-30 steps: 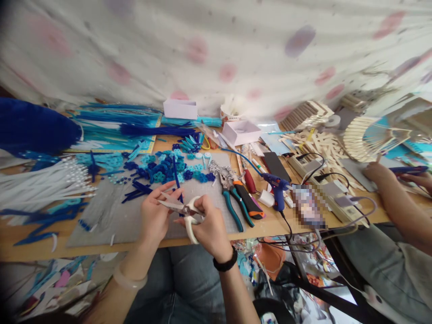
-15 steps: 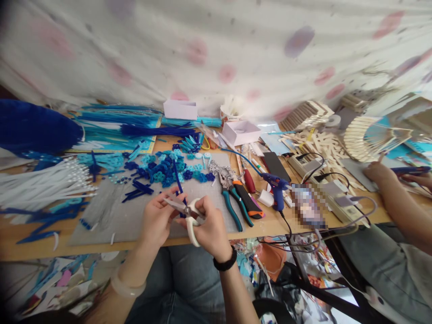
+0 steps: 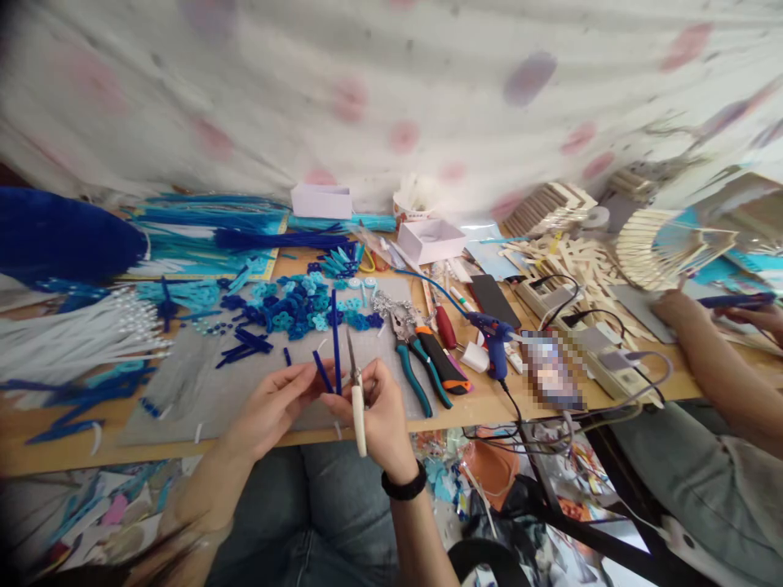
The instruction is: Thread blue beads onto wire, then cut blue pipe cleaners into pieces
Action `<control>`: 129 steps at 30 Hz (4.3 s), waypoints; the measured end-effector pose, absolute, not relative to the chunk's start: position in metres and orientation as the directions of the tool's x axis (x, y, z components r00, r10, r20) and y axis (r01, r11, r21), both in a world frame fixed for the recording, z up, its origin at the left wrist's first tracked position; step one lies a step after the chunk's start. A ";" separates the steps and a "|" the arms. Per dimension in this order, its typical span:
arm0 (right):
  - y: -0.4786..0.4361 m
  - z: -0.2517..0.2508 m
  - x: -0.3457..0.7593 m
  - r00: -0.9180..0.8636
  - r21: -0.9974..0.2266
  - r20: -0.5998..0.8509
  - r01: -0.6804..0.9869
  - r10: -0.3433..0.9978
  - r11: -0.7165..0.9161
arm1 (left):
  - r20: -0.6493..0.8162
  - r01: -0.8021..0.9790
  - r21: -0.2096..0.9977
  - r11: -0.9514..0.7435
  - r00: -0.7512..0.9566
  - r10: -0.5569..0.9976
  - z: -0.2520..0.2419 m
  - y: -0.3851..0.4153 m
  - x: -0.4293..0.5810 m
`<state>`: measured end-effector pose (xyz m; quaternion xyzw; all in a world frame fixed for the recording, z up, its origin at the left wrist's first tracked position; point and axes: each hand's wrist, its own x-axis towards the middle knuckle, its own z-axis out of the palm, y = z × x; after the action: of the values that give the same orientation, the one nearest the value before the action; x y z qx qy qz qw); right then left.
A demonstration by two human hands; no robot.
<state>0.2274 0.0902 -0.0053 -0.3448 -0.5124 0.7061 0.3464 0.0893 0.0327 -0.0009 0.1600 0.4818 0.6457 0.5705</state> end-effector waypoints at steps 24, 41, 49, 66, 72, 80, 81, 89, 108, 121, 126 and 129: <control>0.081 0.003 0.233 -0.619 -0.984 -0.156 0.031 0.770 -0.174 | -0.290 -0.492 0.866 0.086 -0.356 0.888 0.006 0.018 0.096; 0.077 0.016 0.243 -0.683 -0.970 -0.038 0.201 0.730 0.137 | -0.343 -0.471 0.862 0.189 -0.266 0.901 0.016 0.010 0.086; 0.076 0.018 0.245 -0.707 -0.910 -0.002 0.294 0.707 0.291 | -0.341 -0.459 0.869 0.185 -0.285 0.896 0.015 0.004 0.093; 0.077 0.016 0.249 -0.721 -0.942 -0.006 0.235 0.693 0.237 | -0.332 -0.477 0.857 0.193 -0.226 0.916 0.013 0.001 0.095; 0.076 0.015 0.250 -0.673 -0.960 -0.026 0.223 0.739 0.170 | -0.299 -0.498 0.857 0.134 -0.269 0.915 0.013 0.003 0.102; 0.073 0.009 0.251 -0.636 -0.994 -0.111 0.075 0.764 -0.082 | -0.306 -0.432 0.890 0.146 -0.330 0.893 0.013 0.003 0.107; 0.072 0.008 0.251 -0.632 -0.993 -0.114 0.053 0.767 -0.105 | -0.316 -0.447 0.882 0.151 -0.323 0.892 0.013 0.002 0.107; 0.068 0.011 0.246 -0.577 -0.986 -0.101 -0.050 0.810 -0.158 | -0.300 -0.699 0.712 0.069 -0.213 0.930 0.013 -0.002 0.114; 0.073 0.015 0.262 -0.607 -0.915 0.109 0.248 0.787 0.318 | -0.334 -0.612 0.778 0.140 -0.215 0.918 0.020 0.004 0.115; 0.091 0.026 0.271 -0.788 -0.906 -0.100 0.324 0.607 0.271 | -0.188 -0.159 0.976 0.150 -0.258 0.948 0.028 0.000 0.070; 0.098 0.043 0.270 -0.879 -0.891 -0.095 0.284 0.468 0.353 | -0.156 0.003 0.988 0.157 -0.101 0.983 0.049 0.005 0.054; 0.100 0.045 0.262 -0.899 -0.908 -0.091 0.252 0.429 0.335 | -0.205 0.083 0.975 0.206 -0.020 0.979 0.055 0.012 0.050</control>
<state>0.2625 0.1002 0.0453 -0.2093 -0.8130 0.5371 0.0825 0.0500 0.0117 0.0546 0.4636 0.5726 0.4268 0.5245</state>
